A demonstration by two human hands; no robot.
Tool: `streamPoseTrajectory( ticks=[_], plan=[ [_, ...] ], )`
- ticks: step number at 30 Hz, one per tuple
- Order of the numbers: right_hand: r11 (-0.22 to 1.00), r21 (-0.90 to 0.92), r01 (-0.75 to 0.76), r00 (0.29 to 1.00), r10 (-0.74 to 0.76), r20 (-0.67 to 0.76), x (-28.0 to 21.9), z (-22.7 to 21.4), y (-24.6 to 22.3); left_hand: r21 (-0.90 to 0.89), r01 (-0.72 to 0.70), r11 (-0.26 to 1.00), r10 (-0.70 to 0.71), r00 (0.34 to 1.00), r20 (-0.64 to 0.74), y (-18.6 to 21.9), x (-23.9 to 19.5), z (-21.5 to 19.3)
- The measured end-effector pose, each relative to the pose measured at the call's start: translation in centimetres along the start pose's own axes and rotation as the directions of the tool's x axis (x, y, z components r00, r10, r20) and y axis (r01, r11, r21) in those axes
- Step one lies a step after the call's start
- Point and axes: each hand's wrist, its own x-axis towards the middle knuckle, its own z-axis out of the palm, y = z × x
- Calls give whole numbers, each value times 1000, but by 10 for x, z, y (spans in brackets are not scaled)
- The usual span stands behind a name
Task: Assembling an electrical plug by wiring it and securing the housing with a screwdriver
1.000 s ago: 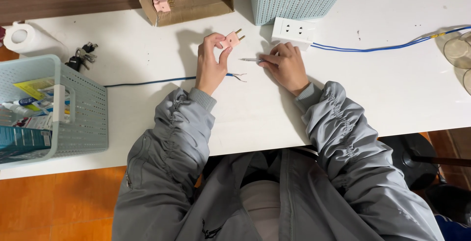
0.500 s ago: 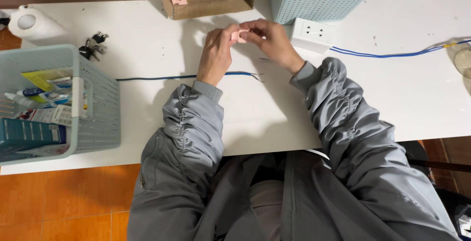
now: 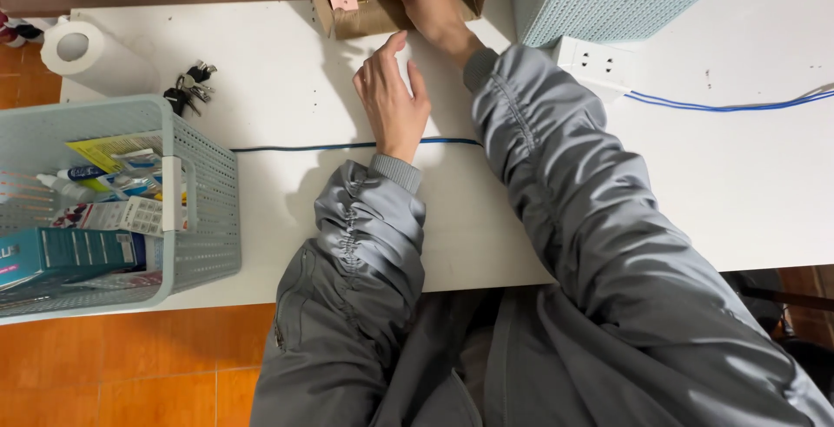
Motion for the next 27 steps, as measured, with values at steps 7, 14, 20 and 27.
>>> streamPoseTrajectory(
  ticks=[7, 14, 20, 27],
  plan=[
    [977, -193, 95, 992, -109, -64, 18, 38, 42, -28, 59, 998, -58, 998, 9, -1, -6, 6],
    [959, -250, 132, 982, -161, -100, 19, 49, 58, -50, 59, 997, -57, 998, 30, -3, -8, 9],
    [935, -312, 170, 958, -232, -171, 19, 40, 43, -61, 29, 998, -28, 999, 23, -4, -4, 3],
    [963, -266, 35, 999, -41, -16, -74, -40, -27, -82, 21, 996, -23, 999, -35, 2, 0, -1]
  ],
)
